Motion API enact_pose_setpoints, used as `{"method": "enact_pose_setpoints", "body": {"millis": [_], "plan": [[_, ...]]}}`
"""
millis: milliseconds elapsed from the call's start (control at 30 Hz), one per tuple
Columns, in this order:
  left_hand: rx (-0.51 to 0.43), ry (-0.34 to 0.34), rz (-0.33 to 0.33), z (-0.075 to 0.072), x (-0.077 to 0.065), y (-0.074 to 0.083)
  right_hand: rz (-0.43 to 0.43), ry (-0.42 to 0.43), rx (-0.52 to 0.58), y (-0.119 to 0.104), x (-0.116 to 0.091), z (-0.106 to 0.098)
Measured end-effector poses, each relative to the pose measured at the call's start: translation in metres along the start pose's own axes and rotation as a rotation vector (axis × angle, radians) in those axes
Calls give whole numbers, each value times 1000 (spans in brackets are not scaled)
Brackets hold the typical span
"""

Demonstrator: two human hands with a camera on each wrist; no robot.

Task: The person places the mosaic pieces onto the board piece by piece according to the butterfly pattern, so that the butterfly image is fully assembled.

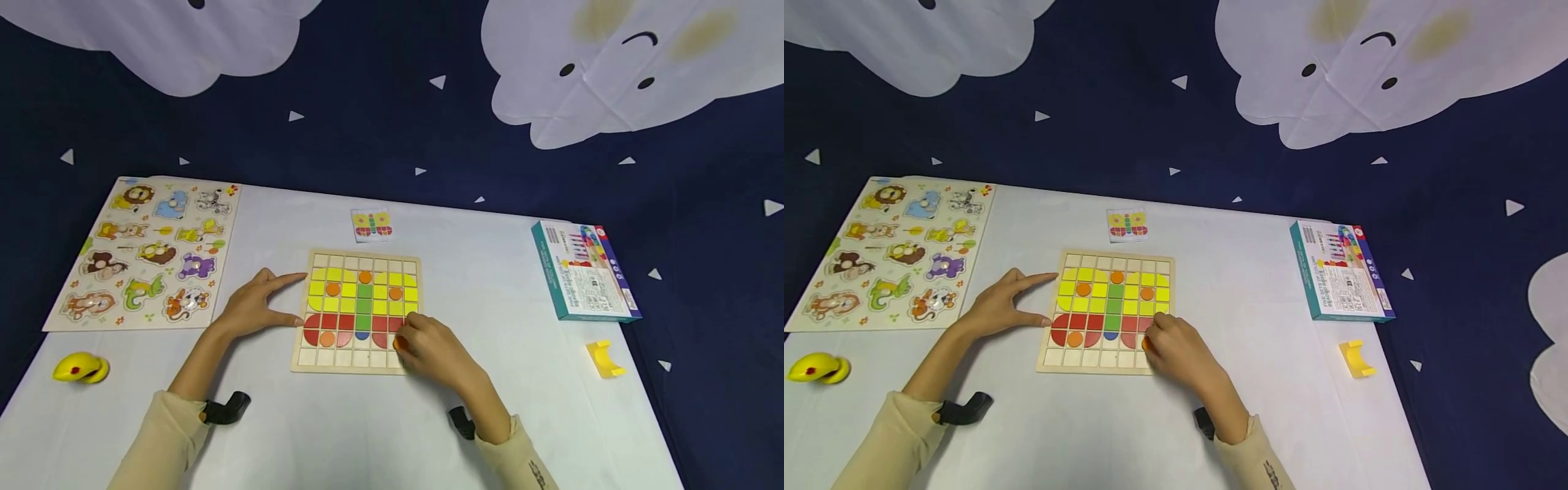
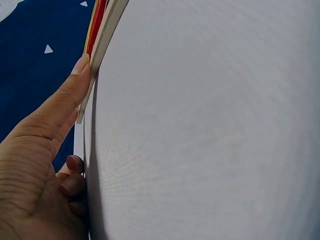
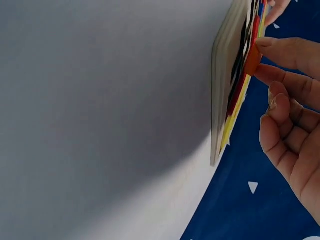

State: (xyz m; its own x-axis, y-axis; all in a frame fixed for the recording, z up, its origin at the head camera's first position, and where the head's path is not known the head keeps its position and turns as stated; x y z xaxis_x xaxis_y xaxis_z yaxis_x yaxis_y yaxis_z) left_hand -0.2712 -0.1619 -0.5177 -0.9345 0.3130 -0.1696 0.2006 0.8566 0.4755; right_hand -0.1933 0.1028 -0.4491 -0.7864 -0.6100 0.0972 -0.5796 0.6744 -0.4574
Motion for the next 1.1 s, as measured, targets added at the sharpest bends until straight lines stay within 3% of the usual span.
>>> {"method": "enact_pose_setpoints", "body": {"millis": [233, 667, 867, 1100], "plan": [[8, 14, 11, -3, 0, 3, 9, 25, 6, -1, 5, 2], [9, -23, -15, 0, 0, 0, 47, 41, 26, -4, 0, -2], [12, -18, -6, -1, 0, 1, 71, 53, 54, 0, -24, -23], [19, -22, -2, -2, 1, 2, 201, 28, 30, 25, -73, -39]]}}
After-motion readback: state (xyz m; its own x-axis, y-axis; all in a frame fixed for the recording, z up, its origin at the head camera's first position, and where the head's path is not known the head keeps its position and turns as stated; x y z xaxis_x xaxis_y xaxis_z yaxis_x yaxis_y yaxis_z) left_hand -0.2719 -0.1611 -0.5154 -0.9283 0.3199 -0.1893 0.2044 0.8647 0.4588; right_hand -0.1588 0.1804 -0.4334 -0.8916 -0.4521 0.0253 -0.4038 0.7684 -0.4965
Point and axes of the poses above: each hand's wrist, its own x-axis towards the middle knuckle, its own z-axis out of the palm, y = z × x, the point moved 9 cm from there along x, towards the middle knuckle, and after that the axes turned 13 degrees about x, right-handed, at the moved point
